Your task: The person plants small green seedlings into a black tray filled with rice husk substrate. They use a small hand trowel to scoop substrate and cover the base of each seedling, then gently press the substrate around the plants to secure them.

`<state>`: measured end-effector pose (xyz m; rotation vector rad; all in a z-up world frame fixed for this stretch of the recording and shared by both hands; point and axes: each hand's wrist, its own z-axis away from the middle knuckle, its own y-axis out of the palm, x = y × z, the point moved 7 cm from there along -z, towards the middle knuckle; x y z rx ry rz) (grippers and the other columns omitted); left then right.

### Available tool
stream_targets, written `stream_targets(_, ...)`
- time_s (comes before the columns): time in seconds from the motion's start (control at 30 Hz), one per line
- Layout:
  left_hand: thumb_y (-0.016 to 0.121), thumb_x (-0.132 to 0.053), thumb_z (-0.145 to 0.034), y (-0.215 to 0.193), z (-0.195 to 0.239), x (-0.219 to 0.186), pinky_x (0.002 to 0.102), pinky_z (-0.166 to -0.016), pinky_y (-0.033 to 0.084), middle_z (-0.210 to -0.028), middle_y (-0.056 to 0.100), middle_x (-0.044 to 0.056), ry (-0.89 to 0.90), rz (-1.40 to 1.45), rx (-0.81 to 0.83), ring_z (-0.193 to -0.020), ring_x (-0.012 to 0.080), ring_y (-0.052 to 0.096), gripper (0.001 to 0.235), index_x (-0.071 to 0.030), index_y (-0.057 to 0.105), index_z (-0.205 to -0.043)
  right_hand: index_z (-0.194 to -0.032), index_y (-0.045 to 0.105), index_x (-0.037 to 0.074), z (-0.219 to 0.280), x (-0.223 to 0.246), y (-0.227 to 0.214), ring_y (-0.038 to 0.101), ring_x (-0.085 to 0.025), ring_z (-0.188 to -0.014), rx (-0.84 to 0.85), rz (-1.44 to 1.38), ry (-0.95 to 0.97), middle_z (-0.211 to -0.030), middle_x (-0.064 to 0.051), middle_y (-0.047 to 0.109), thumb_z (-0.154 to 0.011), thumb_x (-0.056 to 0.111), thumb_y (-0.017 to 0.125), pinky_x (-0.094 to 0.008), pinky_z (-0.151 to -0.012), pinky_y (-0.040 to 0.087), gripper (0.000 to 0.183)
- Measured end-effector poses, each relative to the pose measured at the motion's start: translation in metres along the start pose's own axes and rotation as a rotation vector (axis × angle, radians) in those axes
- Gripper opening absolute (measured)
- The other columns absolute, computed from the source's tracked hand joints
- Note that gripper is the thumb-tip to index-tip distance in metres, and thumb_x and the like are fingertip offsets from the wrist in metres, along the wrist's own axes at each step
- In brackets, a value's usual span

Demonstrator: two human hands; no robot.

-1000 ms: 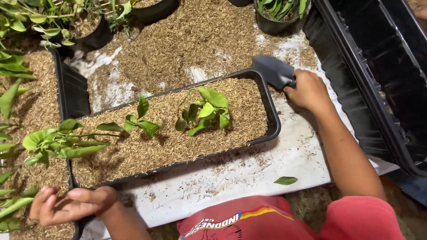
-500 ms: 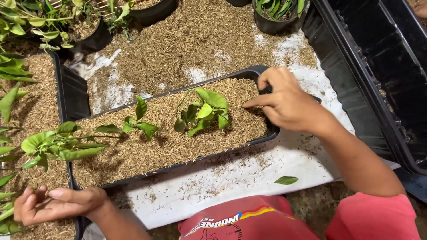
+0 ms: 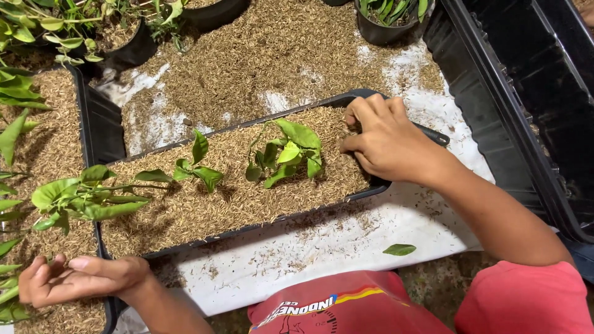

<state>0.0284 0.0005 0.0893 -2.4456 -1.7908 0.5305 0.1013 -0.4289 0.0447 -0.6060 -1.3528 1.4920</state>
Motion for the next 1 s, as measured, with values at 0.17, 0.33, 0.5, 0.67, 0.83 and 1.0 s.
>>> stream_targets(0.17, 0.04, -0.012, -0.104, 0.001, -0.002, -0.002, 0.047, -0.081, 0.036, -0.115, 0.034, 0.018, -0.016, 0.006, 0.011, -0.094, 0.0321, 0.035, 0.023, 0.006, 0.036, -0.117, -0.116, 0.077, 0.027, -0.002, 0.0, 0.008, 0.038, -0.031, -0.115, 0.015, 0.138, -0.047, -0.116, -0.007, 0.044, -0.094, 0.023, 0.054, -0.055, -0.097, 0.029, 0.032)
stream_targets(0.33, 0.039, -0.013, -0.104, 0.001, -0.002, 0.0, 0.048, -0.083, 0.034, -0.112, 0.034, 0.018, 0.013, -0.021, 0.014, -0.095, 0.0326, 0.034, 0.023, 0.007, 0.036, -0.114, -0.103, 0.079, 0.026, 0.005, 0.005, -0.012, 0.037, -0.032, -0.118, -0.019, 0.142, 0.006, -0.117, -0.009, 0.046, -0.099, 0.031, 0.051, -0.055, -0.098, 0.031, 0.028)
stream_targets(0.5, 0.039, -0.011, -0.104, 0.0, -0.001, 0.001, 0.048, -0.082, 0.036, -0.112, 0.034, 0.017, 0.003, -0.02, 0.014, -0.094, 0.032, 0.034, 0.023, 0.007, 0.037, -0.117, -0.126, 0.072, 0.037, 0.002, 0.007, -0.003, 0.038, -0.033, -0.117, -0.091, 0.119, -0.117, -0.123, -0.014, 0.047, -0.087, 0.017, 0.06, -0.055, -0.095, 0.032, 0.046)
stream_targets(0.67, 0.039, -0.011, -0.105, 0.002, -0.004, -0.004, 0.049, -0.084, 0.034, -0.113, 0.032, 0.017, 0.007, -0.039, 0.058, -0.096, 0.0329, 0.033, 0.023, 0.008, 0.036, -0.117, -0.097, 0.076, 0.028, 0.005, 0.002, -0.017, 0.044, -0.031, -0.116, -0.209, 0.331, -0.011, -0.124, -0.011, 0.05, -0.097, 0.034, 0.053, -0.052, -0.091, 0.033, 0.024)
stream_targets(0.83, 0.04, -0.009, -0.103, 0.002, -0.001, 0.003, 0.048, -0.083, 0.036, -0.115, 0.033, 0.018, -0.002, -0.008, 0.027, -0.097, 0.0325, 0.035, 0.023, 0.008, 0.037, -0.117, -0.115, 0.074, 0.036, -0.001, 0.001, -0.003, 0.037, -0.034, -0.124, -0.056, 0.141, -0.059, -0.126, -0.012, 0.049, -0.089, 0.019, 0.057, -0.058, -0.101, 0.031, 0.036)
stream_targets(1.0, 0.039, -0.011, -0.102, 0.002, -0.003, 0.001, 0.05, -0.089, 0.034, -0.11, 0.033, 0.018, 0.028, -0.03, 0.019, -0.1, 0.0344, 0.035, 0.02, 0.007, 0.035, -0.112, -0.122, 0.069, 0.025, 0.006, -0.01, -0.014, 0.041, -0.034, -0.13, -0.115, 0.413, 0.059, -0.135, -0.012, 0.047, -0.098, 0.031, 0.052, -0.056, -0.105, 0.03, 0.031)
